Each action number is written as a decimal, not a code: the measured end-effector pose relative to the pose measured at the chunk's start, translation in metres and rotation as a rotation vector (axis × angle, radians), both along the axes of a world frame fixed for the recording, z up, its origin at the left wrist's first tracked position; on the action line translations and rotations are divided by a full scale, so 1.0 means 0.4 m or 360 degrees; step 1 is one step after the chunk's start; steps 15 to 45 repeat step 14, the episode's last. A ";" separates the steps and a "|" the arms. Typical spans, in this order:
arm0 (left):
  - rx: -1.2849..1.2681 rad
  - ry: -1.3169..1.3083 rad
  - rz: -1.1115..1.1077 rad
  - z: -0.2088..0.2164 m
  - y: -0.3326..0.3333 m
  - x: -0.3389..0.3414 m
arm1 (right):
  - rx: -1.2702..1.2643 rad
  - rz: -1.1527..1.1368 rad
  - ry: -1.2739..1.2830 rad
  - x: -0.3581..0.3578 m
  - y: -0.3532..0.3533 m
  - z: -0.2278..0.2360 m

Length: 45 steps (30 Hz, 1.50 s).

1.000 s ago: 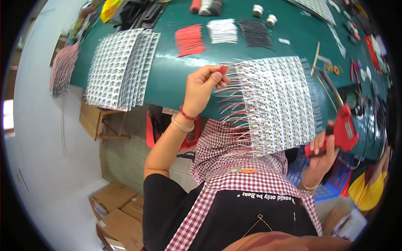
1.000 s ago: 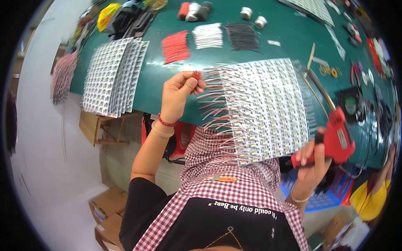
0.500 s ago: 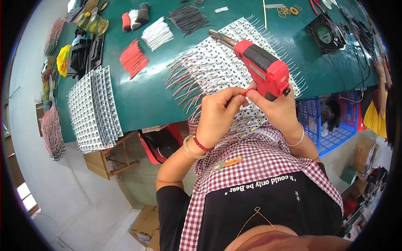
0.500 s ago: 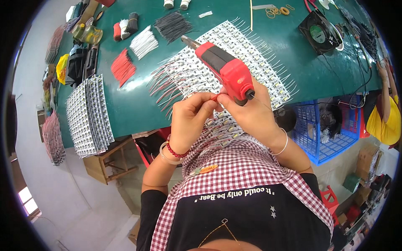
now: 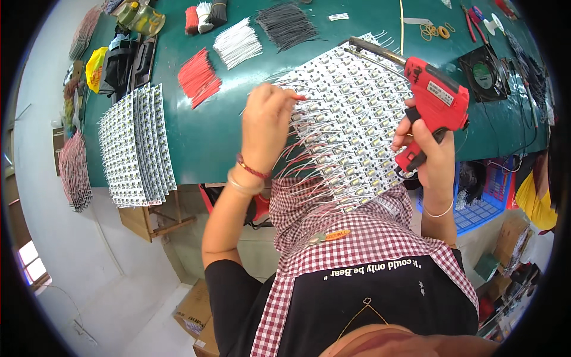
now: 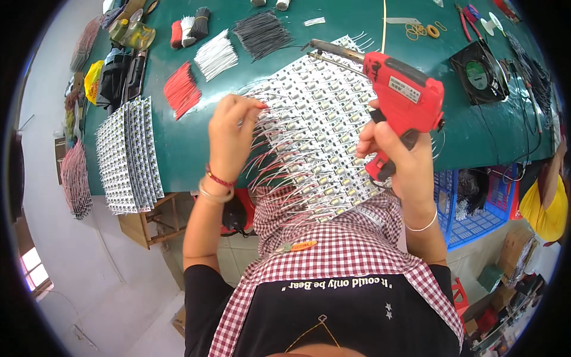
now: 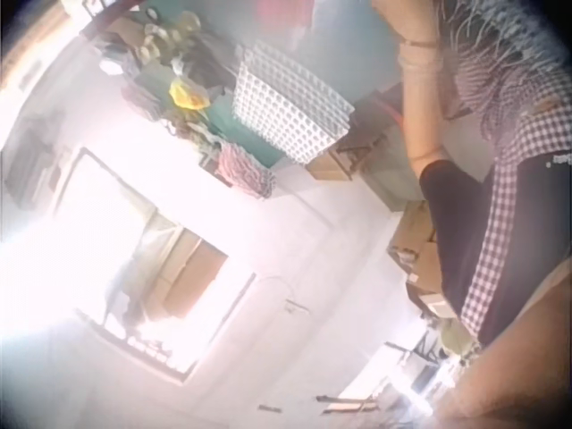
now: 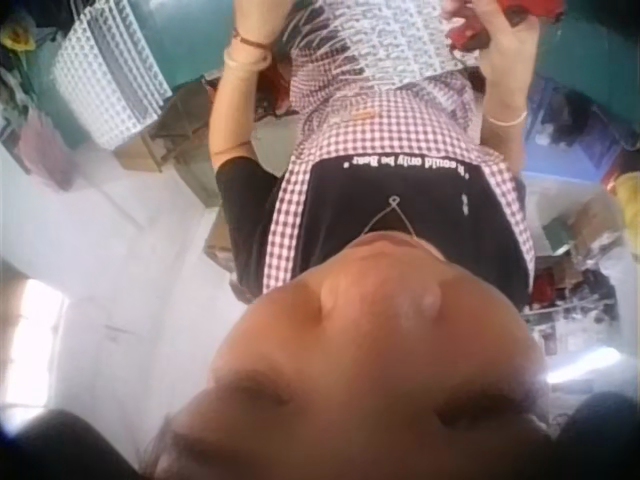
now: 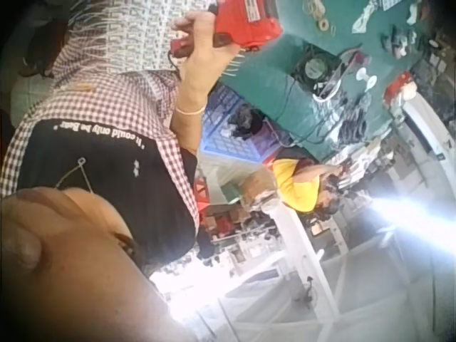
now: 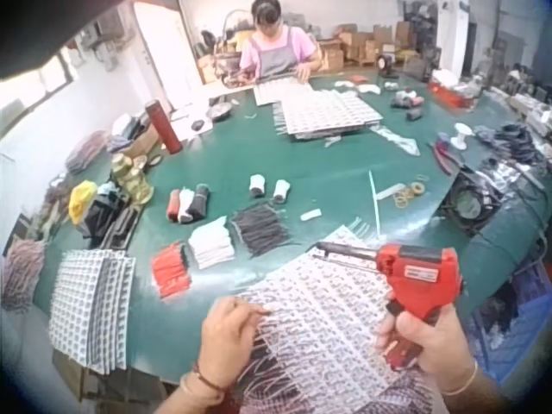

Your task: The person uses a red soldering iron to attach wires to a large LED panel. They pick up individual wires from piles on the table, place them onto the panel, and apply heat to secure them. The process is repeated continuously across the surface of the panel.

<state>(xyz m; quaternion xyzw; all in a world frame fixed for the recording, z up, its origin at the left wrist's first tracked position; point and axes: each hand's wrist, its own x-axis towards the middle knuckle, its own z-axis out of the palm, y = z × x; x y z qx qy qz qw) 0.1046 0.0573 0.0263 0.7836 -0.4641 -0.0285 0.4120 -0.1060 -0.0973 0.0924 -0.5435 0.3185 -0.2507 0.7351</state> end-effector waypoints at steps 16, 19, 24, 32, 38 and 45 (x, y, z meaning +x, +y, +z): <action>0.0108 -0.0687 -0.0456 -0.076 -0.061 0.074 | -0.0135 0.0225 0.0624 0.046 0.005 -0.012; 0.0108 -0.0687 -0.0456 -0.076 -0.061 0.074 | -0.0135 0.0225 0.0624 0.046 0.005 -0.012; 0.0108 -0.0687 -0.0456 -0.076 -0.061 0.074 | -0.0135 0.0225 0.0624 0.046 0.005 -0.012; 0.0108 -0.0687 -0.0456 -0.076 -0.061 0.074 | -0.0135 0.0225 0.0624 0.046 0.005 -0.012; 0.0108 -0.0687 -0.0456 -0.076 -0.061 0.074 | -0.0135 0.0225 0.0624 0.046 0.005 -0.012; 0.0108 -0.0687 -0.0456 -0.076 -0.061 0.074 | -0.0135 0.0225 0.0624 0.046 0.005 -0.012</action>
